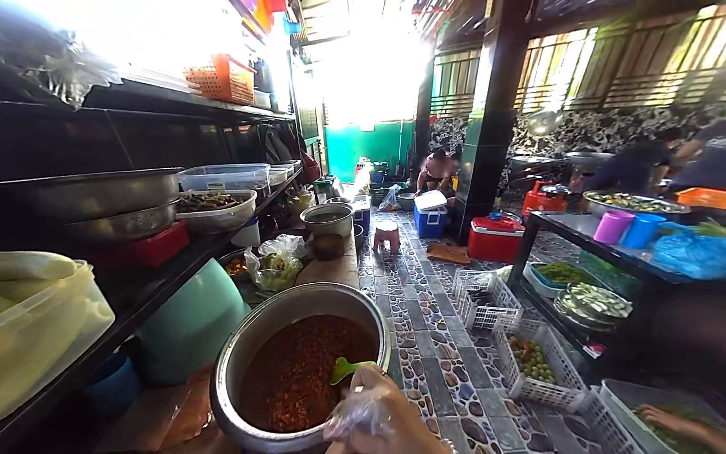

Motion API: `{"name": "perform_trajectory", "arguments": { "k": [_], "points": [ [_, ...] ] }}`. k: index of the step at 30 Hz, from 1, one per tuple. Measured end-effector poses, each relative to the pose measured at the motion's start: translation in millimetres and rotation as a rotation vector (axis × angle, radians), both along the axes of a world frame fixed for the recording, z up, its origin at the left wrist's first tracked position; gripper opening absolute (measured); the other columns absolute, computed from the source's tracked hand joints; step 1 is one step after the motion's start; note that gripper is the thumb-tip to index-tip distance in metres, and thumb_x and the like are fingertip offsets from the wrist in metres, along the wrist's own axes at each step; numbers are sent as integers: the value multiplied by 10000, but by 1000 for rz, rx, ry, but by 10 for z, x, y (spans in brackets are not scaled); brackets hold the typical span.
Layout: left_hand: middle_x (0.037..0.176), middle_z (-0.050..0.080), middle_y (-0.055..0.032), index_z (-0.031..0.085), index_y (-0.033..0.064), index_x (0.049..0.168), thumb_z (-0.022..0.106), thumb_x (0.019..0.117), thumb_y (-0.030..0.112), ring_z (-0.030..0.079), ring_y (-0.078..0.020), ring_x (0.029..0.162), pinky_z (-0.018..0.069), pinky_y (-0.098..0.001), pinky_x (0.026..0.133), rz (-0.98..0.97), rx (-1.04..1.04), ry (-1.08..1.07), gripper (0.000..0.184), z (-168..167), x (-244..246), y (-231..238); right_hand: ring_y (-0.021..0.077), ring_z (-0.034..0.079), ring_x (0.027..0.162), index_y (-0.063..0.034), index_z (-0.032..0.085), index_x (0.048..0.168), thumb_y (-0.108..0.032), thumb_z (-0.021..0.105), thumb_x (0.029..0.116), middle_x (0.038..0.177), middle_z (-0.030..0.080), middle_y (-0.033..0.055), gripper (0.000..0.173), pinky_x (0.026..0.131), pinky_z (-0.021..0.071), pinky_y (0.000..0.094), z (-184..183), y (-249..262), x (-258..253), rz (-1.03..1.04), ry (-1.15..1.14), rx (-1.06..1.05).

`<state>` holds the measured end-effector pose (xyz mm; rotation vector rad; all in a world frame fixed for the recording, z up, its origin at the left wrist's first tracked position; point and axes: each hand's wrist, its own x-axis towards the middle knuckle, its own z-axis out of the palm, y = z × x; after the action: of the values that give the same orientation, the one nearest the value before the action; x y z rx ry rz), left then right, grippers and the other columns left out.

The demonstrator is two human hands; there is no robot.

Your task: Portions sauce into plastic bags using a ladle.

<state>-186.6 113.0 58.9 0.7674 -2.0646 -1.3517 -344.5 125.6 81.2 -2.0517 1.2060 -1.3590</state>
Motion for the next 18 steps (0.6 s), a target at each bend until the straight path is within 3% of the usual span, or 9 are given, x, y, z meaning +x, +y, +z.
{"name": "perform_trajectory", "arguments": {
  "k": [2, 4, 6, 8, 11, 12, 14, 16, 18],
  "points": [
    [1067, 703, -136, 669, -59, 1120, 519, 1062, 205, 644, -171, 1065, 408, -457, 1108, -104, -140, -2, 309, -2, -40, -124, 92, 694, 846, -50, 749, 899, -223, 764, 904, 865, 733, 22, 174, 835, 582, 307, 85, -36, -124, -57, -311, 153],
    [1196, 679, -188, 645, -56, 1170, 407, 1110, 293, 616, -262, 1210, 347, -538, 1167, -151, -258, -20, 427, 17, -35, -228, 46, 651, 626, -98, 711, 790, -175, 812, 857, 701, 706, -13, 143, 637, 565, 238, 55, -90, -356, -80, -716, 358],
    [1095, 678, -161, 658, -27, 1100, 374, 1118, 306, 648, -236, 1066, 486, -451, 1000, -134, -296, -73, 439, 59, -36, -280, 15, 526, 500, -122, 712, 757, -172, 830, 822, 636, 649, -18, 143, 483, 444, 197, -98, -106, -586, -56, -1024, 431],
    [1055, 713, -140, 656, -24, 1054, 357, 1123, 277, 678, -215, 1024, 523, -418, 951, -145, -237, -66, 430, 50, -50, -319, 64, 599, 588, -138, 724, 991, -309, 721, 938, 721, 661, -2, 180, 573, 540, 259, -267, -67, -776, 20, -1240, 412],
    [1027, 735, -114, 639, -29, 1015, 324, 1125, 234, 705, -181, 1032, 547, -405, 984, -151, -159, 4, 425, -23, -127, -371, 150, 670, 941, -53, 442, 1436, -624, 601, 933, 1067, 671, 23, 777, 817, 581, 377, -331, 59, -624, -21, -953, 418],
    [970, 719, -124, 650, -47, 1018, 346, 1120, 234, 687, -172, 942, 541, -383, 900, -146, -169, -1, 427, -38, -176, -364, 126, 675, 991, -3, 466, 1410, -635, 645, 896, 1141, 684, 21, 834, 844, 585, 353, -307, 105, -476, -1, -832, 425],
    [869, 683, -177, 668, -87, 1017, 393, 1103, 212, 678, -236, 839, 551, -428, 813, -184, -252, -28, 416, -85, -249, -331, 37, 653, 858, -12, 685, 1191, -398, 647, 982, 1030, 718, -18, 441, 760, 557, 242, -230, 138, -296, -15, -687, 387],
    [1005, 691, -190, 657, -63, 1082, 387, 1111, 252, 671, -277, 1006, 494, -504, 976, -301, -295, -89, 416, -130, -260, -390, 34, 667, 797, -51, 708, 984, -149, 595, 1025, 900, 738, -13, 155, 754, 558, 233, -165, 175, -349, -123, -689, 360],
    [1276, 661, -220, 663, -73, 1139, 385, 1114, 252, 514, -336, 1370, 145, -648, 1220, -427, -340, -68, 429, -91, -213, -518, -9, 619, 655, -92, 735, 903, -83, 630, 977, 782, 725, -46, 129, 626, 520, 184, -136, 309, -431, -145, -804, 380]
  ]
}}
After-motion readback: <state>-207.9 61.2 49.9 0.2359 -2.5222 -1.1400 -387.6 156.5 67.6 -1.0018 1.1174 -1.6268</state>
